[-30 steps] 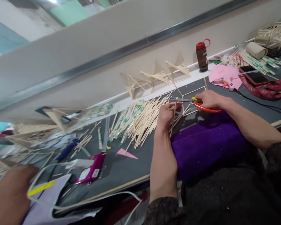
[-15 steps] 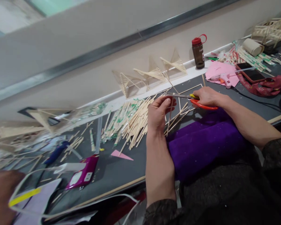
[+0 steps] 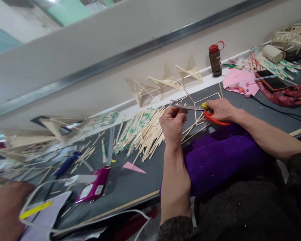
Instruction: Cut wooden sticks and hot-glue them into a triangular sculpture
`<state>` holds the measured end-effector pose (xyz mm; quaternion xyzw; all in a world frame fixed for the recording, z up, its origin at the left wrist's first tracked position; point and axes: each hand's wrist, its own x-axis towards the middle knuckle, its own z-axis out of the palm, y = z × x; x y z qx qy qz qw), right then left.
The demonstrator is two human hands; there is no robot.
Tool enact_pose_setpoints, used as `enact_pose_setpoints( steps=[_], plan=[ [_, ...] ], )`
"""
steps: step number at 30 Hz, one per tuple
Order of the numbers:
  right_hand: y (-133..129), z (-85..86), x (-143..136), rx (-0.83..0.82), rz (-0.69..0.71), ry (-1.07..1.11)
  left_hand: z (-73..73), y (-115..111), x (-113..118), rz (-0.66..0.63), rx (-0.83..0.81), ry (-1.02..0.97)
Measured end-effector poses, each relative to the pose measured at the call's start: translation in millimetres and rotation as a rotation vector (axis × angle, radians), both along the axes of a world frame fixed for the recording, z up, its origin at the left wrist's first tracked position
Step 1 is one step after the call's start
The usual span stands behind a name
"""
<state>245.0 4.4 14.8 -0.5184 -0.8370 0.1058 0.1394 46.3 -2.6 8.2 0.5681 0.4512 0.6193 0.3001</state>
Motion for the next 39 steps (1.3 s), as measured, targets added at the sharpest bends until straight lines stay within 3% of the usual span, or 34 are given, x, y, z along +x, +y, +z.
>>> enact_pose_setpoints(
  steps=[13, 24, 39],
  plan=[
    [0, -7.3, -1, 0.07, 0.076, 0.077, -11.1, 5, -3, -0.025, 0.093, 0.076],
    [-3, -8.6, -4, 0.163, 0.05, 0.01, -3.2, -4, 3, -0.071, 0.015, 0.001],
    [-8, -0.3, -6, 0.14, -0.012, -0.068, -2.5, 1, -6, 0.001, 0.033, 0.026]
  ],
)
